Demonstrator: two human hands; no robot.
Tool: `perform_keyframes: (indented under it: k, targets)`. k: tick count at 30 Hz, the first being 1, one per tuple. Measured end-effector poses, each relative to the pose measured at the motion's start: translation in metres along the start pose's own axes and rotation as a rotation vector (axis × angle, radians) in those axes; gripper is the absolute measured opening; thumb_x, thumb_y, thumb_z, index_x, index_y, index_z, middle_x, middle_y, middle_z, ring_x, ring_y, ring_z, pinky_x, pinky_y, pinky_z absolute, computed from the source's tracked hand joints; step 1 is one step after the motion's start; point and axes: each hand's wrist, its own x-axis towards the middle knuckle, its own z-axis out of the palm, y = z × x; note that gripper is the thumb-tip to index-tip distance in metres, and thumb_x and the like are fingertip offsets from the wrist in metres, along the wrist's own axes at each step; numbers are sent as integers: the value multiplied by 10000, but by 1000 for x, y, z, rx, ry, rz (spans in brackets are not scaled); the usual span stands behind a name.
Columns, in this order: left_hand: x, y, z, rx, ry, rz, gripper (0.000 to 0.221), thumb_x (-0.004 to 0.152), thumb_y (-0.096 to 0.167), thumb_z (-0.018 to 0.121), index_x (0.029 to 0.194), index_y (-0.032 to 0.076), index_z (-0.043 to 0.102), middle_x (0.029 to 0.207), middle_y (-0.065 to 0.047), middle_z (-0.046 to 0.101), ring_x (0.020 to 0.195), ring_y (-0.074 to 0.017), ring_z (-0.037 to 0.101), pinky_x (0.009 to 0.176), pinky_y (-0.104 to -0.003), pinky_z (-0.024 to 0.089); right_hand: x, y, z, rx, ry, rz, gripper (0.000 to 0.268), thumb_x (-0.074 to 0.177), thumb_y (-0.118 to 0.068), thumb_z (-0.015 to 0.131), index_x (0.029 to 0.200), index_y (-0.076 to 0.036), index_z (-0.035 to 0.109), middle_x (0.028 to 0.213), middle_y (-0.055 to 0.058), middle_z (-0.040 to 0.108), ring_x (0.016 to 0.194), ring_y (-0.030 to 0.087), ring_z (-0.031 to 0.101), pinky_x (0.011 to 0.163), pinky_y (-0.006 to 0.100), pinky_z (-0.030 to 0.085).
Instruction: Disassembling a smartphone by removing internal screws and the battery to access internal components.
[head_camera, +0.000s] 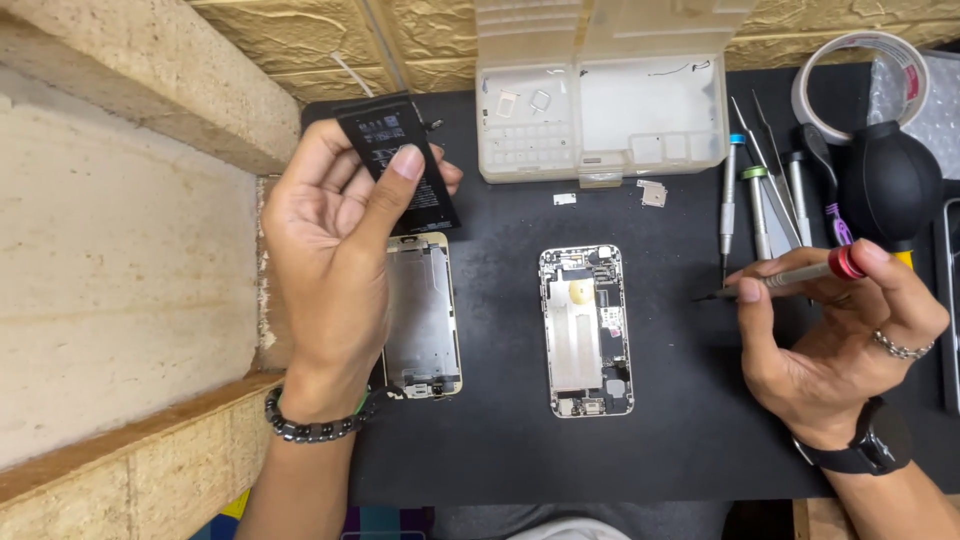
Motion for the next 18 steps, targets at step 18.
perform_keyframes:
  k: [18]
  targets:
    - [-4,-21,6,54,-491,-260,268,847,40,799,1046,88,626,1028,-92,773,877,-148,767,765,-213,655,2,1,2,7,19,2,648,1056,238,674,1483,16,241,1271,331,459,846,414,664,787,491,654]
